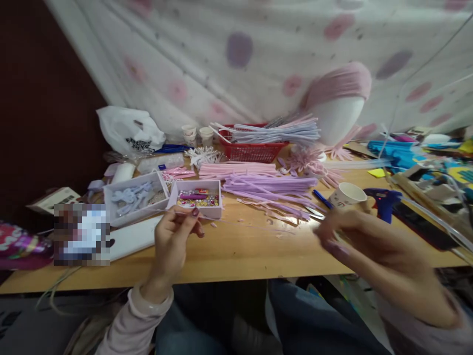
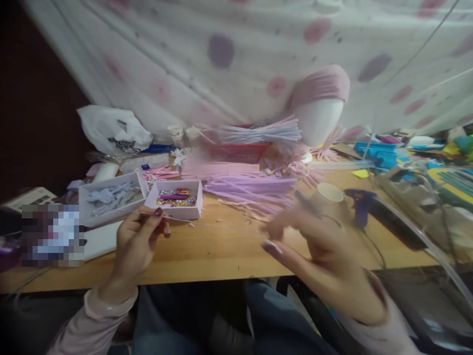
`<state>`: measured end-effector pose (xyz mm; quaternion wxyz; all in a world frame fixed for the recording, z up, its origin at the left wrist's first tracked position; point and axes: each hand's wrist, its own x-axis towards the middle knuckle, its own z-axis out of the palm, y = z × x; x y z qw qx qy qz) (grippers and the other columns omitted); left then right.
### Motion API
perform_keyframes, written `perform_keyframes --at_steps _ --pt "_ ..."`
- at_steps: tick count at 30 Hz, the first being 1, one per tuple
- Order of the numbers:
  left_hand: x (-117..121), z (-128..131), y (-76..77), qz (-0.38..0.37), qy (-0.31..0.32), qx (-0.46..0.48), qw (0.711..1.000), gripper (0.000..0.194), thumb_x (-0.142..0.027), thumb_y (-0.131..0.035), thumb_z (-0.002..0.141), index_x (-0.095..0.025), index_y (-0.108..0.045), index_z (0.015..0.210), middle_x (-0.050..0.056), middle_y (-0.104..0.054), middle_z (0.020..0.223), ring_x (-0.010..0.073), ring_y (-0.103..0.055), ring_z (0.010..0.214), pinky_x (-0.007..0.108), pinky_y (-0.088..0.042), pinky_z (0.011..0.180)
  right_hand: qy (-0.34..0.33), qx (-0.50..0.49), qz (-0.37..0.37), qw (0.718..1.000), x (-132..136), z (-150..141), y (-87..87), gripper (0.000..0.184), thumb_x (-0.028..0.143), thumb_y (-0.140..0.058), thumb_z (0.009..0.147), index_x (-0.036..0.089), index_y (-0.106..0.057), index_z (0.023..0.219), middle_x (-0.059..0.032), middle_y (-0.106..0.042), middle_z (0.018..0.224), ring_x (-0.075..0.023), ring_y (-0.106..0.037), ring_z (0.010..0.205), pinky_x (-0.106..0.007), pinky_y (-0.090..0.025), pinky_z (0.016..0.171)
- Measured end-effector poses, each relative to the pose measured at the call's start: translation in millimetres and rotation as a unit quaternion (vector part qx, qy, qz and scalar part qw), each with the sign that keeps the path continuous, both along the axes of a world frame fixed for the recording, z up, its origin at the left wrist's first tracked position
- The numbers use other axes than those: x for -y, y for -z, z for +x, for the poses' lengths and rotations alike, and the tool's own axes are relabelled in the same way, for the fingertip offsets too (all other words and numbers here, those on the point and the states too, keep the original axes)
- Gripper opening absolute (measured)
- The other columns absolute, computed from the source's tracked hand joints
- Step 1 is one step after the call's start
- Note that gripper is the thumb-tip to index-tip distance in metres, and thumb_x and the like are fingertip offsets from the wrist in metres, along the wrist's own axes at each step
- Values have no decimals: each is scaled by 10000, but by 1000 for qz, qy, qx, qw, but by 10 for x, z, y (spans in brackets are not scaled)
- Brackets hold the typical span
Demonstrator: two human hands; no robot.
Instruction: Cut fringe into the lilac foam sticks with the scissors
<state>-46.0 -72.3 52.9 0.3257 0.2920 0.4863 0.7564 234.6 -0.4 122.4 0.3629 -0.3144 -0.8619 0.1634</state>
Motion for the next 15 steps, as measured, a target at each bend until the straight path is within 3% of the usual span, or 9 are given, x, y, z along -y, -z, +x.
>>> perform_keyframes --at_steps 2,3,6,10,12,15 --pt "-8 51 27 -6 16 -31 999 237 -322 -800 714 -154 -633 697 -21 -677 614 75 -586 471 179 -501 469 -20 8 53 998 -18 -257 94 301 409 -629 898 250 -620 1153 -70 -689 1077 -225 -644 1009 -357 -524 878" --pt "-11 80 40 -10 23 -43 999 234 -329 -788 731 -153 -636 704 -15 -683 622 75 -589 480 182 -506 483 -35 25 70 997 -32 -378 177 317 409 -619 906 238 -611 1173 -78 -693 1085 -232 -641 1027 -363 -517 875" --pt "-14 191 79 -36 42 -60 997 233 -345 -766 758 -149 -643 727 18 -715 680 87 -605 503 201 -522 504 -82 59 66 993 -94 -645 456 220 361 -517 975 219 -659 1063 -38 -718 815 -174 -671 786 -286 -503 714" --pt "4 271 148 -58 38 -57 996 267 -389 -750 762 -151 -635 724 34 -718 688 104 -607 510 227 -528 510 -134 80 58 986 -195 -705 667 279 314 -434 1012 194 -669 918 -14 -690 694 -116 -625 612 -227 -441 587" --pt "38 165 189 -62 19 -59 996 281 -399 -765 738 -146 -644 719 40 -713 672 109 -600 500 237 -526 511 -147 87 56 984 -244 -633 701 300 320 -414 1015 201 -653 878 -18 -699 724 -117 -635 628 -222 -444 584" --pt "143 -226 226 -59 -63 -31 996 283 -374 -799 682 -147 -635 710 44 -725 707 105 -598 509 228 -512 518 -138 93 36 985 -319 -470 732 277 305 -412 1009 220 -637 873 -8 -697 716 -121 -646 614 -220 -457 562"
